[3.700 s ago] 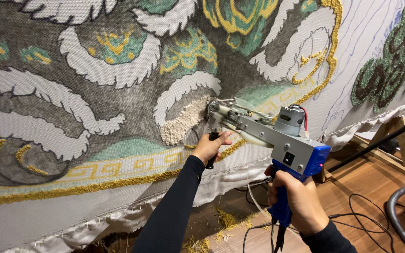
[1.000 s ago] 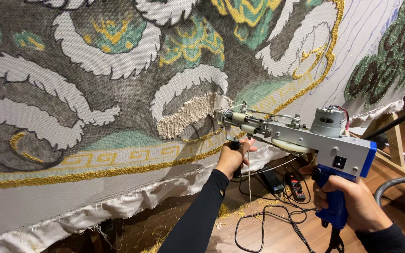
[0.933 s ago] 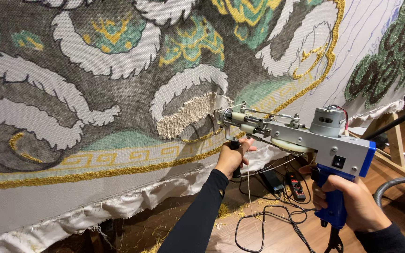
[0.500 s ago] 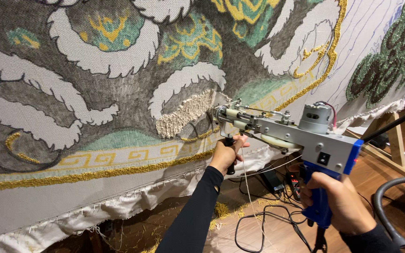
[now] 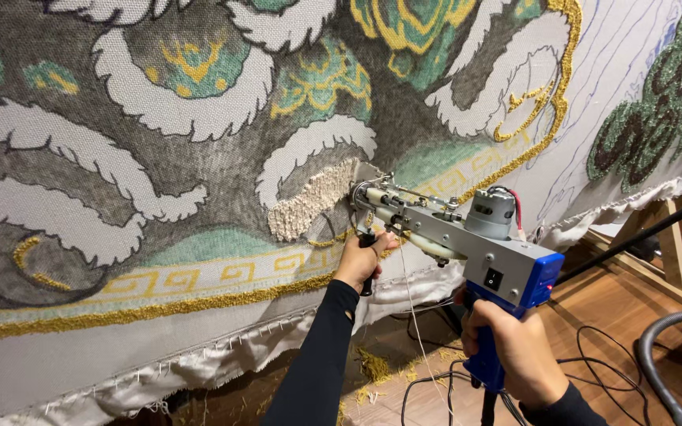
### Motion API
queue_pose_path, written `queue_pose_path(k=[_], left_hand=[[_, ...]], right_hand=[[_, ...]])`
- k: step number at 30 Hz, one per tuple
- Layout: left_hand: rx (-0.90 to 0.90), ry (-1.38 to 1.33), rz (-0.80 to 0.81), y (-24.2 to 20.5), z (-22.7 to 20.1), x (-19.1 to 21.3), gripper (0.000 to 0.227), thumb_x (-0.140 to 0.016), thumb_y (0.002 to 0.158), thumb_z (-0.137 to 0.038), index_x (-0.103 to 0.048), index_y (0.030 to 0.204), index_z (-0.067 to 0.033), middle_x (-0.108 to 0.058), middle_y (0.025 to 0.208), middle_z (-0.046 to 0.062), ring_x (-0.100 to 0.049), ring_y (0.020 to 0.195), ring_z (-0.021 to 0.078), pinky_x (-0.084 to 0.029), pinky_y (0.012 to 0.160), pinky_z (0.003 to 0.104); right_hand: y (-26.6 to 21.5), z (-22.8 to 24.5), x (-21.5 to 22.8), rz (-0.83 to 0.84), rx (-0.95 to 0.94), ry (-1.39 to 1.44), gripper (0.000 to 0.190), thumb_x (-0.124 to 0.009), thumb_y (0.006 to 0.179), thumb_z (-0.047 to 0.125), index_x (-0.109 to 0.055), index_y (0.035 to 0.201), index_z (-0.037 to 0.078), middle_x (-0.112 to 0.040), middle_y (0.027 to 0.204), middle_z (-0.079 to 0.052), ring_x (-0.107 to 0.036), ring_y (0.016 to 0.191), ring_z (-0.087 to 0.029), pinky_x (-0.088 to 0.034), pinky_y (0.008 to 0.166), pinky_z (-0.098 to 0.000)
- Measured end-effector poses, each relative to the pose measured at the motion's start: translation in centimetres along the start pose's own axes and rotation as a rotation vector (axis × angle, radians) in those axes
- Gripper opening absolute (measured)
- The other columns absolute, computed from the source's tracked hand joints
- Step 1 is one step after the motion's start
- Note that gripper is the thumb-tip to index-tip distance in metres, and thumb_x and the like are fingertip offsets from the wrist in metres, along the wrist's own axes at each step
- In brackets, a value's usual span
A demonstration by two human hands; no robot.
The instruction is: The person tufts a carpet by using a tufting gun to inject yarn into a large fabric backing on a frame. They move the tool along the design, occasionally pulling back loose threads by hand.
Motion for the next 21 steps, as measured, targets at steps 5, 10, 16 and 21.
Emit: queue_pose_path(k=[5,10,16,21], left_hand=[[0.011,0.05,0.027,0.4,-0.2,0.5,0.043,-0.071,0.096,-0.035,-0.07,0.117,0.0023,-0.081,0.102,0.006,-0.048,0.04,0.008,-0.042,0.038,0.027],[0.008,0.059,0.018,0.7,-1.2,0.6,0.045,-0.07,0.095,-0.038,-0.071,0.119,-0.0006,-0.081,0.1,0.005,-0.046,0.039,0.0072,-0.04,0.037,0.028],[-0.04,0.045,0.062,1.3,-1.1,0.8,0.043,-0.066,0.096,-0.038,-0.07,0.123,-0.0047,-0.081,0.101,0.004,-0.047,0.039,0.0073,-0.041,0.037,0.027],[-0.048,0.088,0.039,1.7,-0.8,0.6,0.044,-0.07,0.1,-0.035,-0.073,0.129,-0.0022,-0.073,0.091,0.02,-0.048,0.041,0.0088,-0.039,0.038,0.028]], right_hand=[[0.1,0.1,-0.6,-0.001,-0.018,0.022,0.011,-0.058,0.083,0.006,-0.061,0.082,-0.005,-0.053,0.056,-0.012,-0.052,0.044,-0.023,-0.043,0.043,-0.0368],[0.5,0.4,-1.1,0.022,0.028,0.043,0.013,-0.058,0.085,0.006,-0.059,0.084,-0.007,-0.053,0.056,-0.012,-0.052,0.044,-0.023,-0.045,0.043,-0.0372],[0.5,0.5,-0.8,0.016,0.025,0.068,0.016,-0.058,0.087,0.009,-0.06,0.087,-0.007,-0.055,0.058,-0.012,-0.053,0.045,-0.023,-0.046,0.044,-0.0374],[0.6,0.8,-0.7,0.01,-0.013,0.046,0.019,-0.057,0.086,0.011,-0.065,0.091,-0.006,-0.053,0.056,-0.011,-0.051,0.044,-0.022,-0.043,0.042,-0.0369]])
Point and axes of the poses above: each hand's wrist, its own y-axis towards the middle knuckle, its own x-axis out of the back of the hand, z = x × y, the point moved 1 cm from there along y, towards the middle knuckle
